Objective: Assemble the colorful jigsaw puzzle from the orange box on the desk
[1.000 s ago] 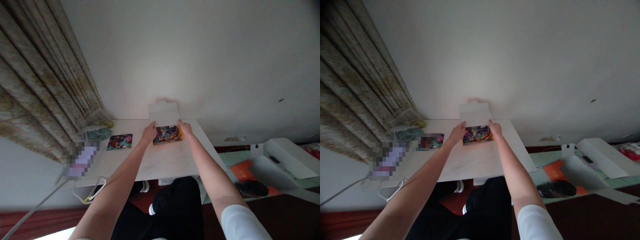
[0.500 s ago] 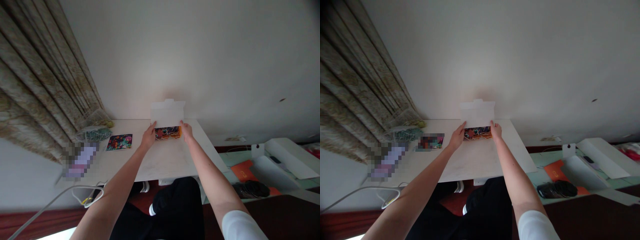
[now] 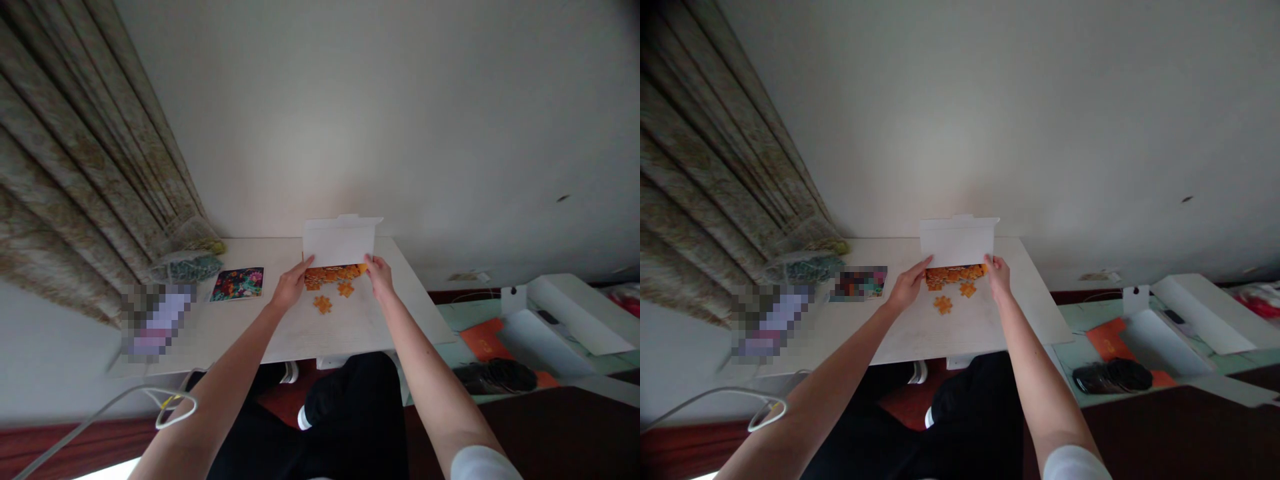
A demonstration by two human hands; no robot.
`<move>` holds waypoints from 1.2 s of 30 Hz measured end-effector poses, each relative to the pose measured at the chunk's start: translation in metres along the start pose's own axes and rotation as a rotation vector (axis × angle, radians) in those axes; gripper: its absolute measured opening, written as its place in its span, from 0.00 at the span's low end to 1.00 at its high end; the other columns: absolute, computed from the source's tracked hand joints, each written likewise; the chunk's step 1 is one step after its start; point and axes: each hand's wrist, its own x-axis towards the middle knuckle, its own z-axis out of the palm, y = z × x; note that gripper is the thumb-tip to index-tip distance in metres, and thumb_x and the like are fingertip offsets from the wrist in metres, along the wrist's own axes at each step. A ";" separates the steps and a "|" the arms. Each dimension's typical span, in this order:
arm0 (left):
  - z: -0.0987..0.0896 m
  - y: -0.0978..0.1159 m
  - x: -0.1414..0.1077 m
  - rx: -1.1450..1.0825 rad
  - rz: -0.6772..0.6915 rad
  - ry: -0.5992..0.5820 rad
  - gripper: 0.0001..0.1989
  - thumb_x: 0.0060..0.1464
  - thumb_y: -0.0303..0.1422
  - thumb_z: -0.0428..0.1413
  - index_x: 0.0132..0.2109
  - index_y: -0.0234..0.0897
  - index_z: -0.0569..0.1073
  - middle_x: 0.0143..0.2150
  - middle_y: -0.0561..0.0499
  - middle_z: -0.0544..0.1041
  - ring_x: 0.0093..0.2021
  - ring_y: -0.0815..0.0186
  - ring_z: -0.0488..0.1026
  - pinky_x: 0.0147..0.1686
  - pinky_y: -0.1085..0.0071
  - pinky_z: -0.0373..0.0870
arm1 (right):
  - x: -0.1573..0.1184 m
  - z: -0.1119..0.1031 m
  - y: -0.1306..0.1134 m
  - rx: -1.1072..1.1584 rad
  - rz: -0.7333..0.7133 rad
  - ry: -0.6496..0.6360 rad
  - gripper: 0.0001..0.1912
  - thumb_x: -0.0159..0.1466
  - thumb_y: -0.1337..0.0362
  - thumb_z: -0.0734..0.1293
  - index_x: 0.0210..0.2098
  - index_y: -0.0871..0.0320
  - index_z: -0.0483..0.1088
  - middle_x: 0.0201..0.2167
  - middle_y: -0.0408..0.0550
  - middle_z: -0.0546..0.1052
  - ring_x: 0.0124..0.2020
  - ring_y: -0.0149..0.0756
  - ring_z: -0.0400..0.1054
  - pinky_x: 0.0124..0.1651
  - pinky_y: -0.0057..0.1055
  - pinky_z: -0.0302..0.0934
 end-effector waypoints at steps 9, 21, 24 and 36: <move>0.010 0.007 -0.030 -0.071 -0.018 0.158 0.31 0.71 0.38 0.48 0.77 0.47 0.52 0.73 0.39 0.63 0.64 0.56 0.74 0.62 0.54 0.73 | -0.038 -0.015 0.007 0.155 0.065 -0.009 0.28 0.49 0.41 0.78 0.31 0.53 0.65 0.30 0.38 0.75 0.36 0.34 0.71 0.42 0.30 0.67; 0.003 0.030 -0.013 -0.299 -0.316 0.171 0.23 0.58 0.38 0.64 0.59 0.37 0.75 0.61 0.39 0.74 0.57 0.54 0.77 0.56 0.55 0.77 | -0.040 -0.044 -0.017 0.023 0.054 -0.276 0.26 0.51 0.45 0.79 0.41 0.55 0.77 0.47 0.52 0.83 0.53 0.48 0.76 0.57 0.44 0.67; 0.001 0.030 -0.012 -0.358 -0.365 0.185 0.24 0.55 0.35 0.65 0.58 0.37 0.74 0.61 0.40 0.76 0.58 0.54 0.77 0.59 0.54 0.75 | -0.039 -0.042 -0.019 0.020 0.073 -0.293 0.25 0.50 0.46 0.79 0.39 0.55 0.78 0.45 0.52 0.84 0.52 0.49 0.76 0.58 0.45 0.68; 0.000 0.020 -0.008 -0.451 -0.222 0.242 0.22 0.51 0.34 0.66 0.53 0.41 0.72 0.65 0.40 0.70 0.59 0.57 0.75 0.55 0.57 0.75 | -0.036 -0.033 -0.023 0.049 -0.026 -0.287 0.25 0.49 0.47 0.78 0.43 0.50 0.77 0.46 0.49 0.83 0.50 0.49 0.76 0.56 0.47 0.69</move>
